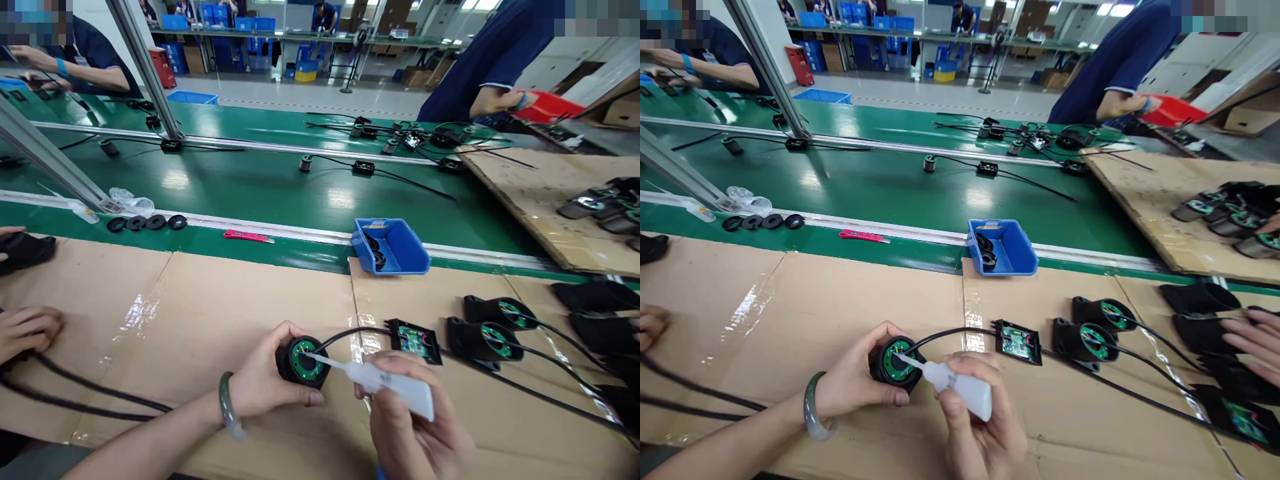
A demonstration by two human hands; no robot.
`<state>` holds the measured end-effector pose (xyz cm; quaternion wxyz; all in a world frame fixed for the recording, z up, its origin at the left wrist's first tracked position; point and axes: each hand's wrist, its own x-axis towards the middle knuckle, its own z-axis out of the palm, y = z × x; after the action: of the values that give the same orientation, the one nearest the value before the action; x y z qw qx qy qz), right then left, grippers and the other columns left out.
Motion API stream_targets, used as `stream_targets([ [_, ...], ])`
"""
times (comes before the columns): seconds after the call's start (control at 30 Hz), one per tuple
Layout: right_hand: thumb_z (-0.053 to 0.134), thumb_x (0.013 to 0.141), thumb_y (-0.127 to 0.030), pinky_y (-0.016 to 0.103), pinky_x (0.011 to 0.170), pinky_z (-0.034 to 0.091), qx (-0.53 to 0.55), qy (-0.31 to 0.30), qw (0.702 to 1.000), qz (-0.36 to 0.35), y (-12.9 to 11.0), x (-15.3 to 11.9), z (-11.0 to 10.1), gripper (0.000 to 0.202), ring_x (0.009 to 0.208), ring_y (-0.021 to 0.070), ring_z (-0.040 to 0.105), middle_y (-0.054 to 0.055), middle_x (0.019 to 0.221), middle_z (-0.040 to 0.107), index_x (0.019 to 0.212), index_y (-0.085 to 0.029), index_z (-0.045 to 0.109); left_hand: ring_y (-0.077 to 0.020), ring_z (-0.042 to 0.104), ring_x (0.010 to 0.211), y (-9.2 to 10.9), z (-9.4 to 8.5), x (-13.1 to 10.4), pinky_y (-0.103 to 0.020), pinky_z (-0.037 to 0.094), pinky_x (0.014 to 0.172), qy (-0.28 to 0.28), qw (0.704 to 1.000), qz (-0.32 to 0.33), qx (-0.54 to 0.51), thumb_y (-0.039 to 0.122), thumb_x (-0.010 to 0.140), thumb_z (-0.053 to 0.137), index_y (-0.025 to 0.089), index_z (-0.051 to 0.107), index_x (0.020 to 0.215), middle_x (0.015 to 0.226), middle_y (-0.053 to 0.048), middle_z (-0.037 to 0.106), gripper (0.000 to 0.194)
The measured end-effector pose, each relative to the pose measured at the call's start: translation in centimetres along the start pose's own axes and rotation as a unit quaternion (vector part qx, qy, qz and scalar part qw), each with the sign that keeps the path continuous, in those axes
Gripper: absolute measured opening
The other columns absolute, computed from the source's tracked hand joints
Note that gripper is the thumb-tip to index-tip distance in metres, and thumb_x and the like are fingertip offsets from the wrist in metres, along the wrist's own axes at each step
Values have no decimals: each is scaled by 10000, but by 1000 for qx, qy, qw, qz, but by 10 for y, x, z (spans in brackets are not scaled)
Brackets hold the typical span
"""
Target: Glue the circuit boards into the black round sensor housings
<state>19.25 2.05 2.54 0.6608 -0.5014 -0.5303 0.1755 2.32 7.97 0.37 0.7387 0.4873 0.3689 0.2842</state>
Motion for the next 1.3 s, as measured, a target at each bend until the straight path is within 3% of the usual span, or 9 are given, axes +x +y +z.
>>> stream_targets([
  [0.13,604,889,-172,311,588,542,-69,-50,995,-51,3,-6,2,153,778,201,626,66,870,655,1038,-196,630,-161,587,855,-4,3,-1,-274,433,767,-12,999,-37,-30,207,517,940,173,552,970,918,-8,651,598],
  [0.3,596,870,-121,336,599,576,-122,-113,980,-109,1,-5,0,219,749,206,662,69,864,675,1075,-197,598,-135,570,784,-4,5,-2,-250,418,714,-18,998,-37,-46,219,528,946,168,542,942,849,18,635,580],
  [0.43,605,862,-96,315,618,583,-144,-110,973,-144,1,-1,1,240,770,197,662,70,877,679,1088,-178,597,-136,569,801,-5,5,-1,-245,413,714,-12,999,-26,-45,207,529,942,163,553,947,863,18,633,573],
  [0.53,609,862,-99,303,621,578,-139,-105,974,-147,0,0,1,222,769,190,661,69,876,680,1072,-170,603,-131,566,789,-5,4,-1,-241,416,701,-20,998,-27,-48,206,537,939,163,550,957,863,14,634,574],
  [0.7,583,888,-135,303,612,565,-93,-136,982,-89,-1,-2,-1,176,755,186,658,58,866,667,1054,-189,597,-122,563,762,-4,4,0,-233,409,685,-22,998,-31,-52,221,532,950,161,533,929,838,18,634,579],
  [1.17,605,896,-137,289,611,563,-104,-91,981,-135,0,2,1,167,751,178,655,60,861,675,1058,-171,624,-148,568,833,-4,4,-1,-252,426,748,-12,999,-30,-20,186,542,926,157,539,962,908,-2,640,572],
  [1.3,627,912,-203,301,630,569,7,38,998,-52,3,0,-6,146,827,184,620,55,865,638,1053,-199,663,-199,597,933,-7,1,0,-295,451,819,16,999,6,28,214,564,916,176,545,992,1002,-32,643,568],
])
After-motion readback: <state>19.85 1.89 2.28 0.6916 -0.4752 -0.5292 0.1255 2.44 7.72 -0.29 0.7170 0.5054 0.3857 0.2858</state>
